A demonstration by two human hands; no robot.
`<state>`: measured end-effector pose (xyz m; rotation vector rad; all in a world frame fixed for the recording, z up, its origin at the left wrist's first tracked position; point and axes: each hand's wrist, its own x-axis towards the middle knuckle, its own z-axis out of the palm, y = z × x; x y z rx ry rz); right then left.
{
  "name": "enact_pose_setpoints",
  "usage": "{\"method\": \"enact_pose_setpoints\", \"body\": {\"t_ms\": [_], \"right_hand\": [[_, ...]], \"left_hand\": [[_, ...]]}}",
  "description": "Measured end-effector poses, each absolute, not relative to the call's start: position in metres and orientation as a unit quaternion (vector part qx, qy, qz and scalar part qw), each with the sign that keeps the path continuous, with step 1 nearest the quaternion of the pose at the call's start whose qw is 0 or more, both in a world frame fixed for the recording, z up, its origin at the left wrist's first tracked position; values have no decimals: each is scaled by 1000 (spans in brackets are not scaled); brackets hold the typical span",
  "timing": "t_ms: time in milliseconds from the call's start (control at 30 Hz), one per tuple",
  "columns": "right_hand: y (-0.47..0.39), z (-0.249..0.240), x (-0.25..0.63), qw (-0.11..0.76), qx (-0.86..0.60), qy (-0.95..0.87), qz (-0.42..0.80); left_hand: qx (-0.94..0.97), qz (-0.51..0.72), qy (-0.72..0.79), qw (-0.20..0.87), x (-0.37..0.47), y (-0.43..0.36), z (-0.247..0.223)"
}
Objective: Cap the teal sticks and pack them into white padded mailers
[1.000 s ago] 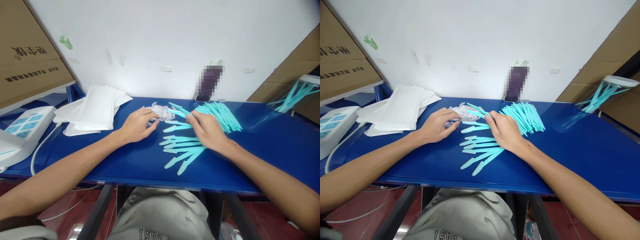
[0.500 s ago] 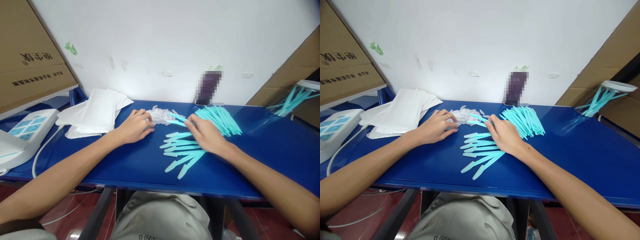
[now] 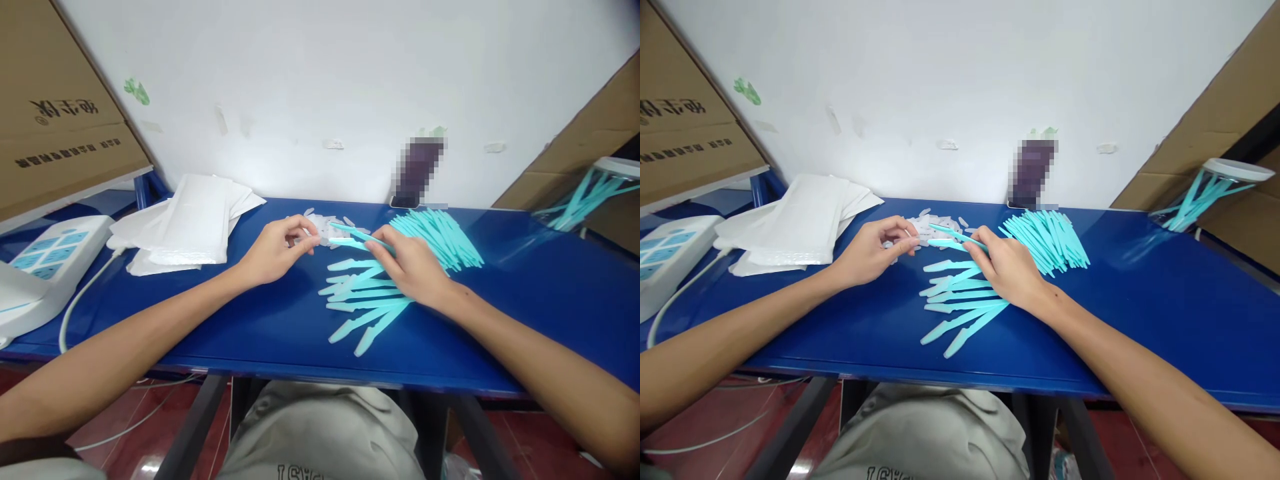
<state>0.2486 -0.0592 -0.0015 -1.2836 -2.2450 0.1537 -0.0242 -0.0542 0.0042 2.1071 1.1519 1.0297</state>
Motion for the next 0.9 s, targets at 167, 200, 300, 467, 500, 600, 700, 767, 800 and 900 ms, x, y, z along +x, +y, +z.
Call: {"method": "enact_pose_setpoints", "body": {"t_ms": [167,200,300,467,500,600,700,767,800,900], "right_hand": [[-62,3,248,298,-473,-828,40],[-63,4,248,299,-471,-829,37],[-65,6,247,301,-465,-832,34],[-69,9,247,296,-468,-832,27],[-70,9,246,292,-468,-833,27],[-71,9,245,282,-468,-837,32],[-73,7,241,277,-464,-841,36],[-77,4,237,278,-453,-846,38],[-78,3,235,278,-446,-850,41],[-83,1,230,281,-432,-855,51]], "left_hand": [[667,432,422,436,-15,-58,0],[661,432,418,449,-14,-59,-1],[645,448,403,470,-10,-61,-3],[642,469,389,465,-7,-65,0],[646,462,391,466,-7,-65,0],[649,444,398,472,-6,-66,-1],[654,429,407,471,-3,-66,-3],[657,422,409,473,0,-67,-4],[658,417,408,476,1,-68,-5],[660,411,404,482,4,-70,-6]]}}
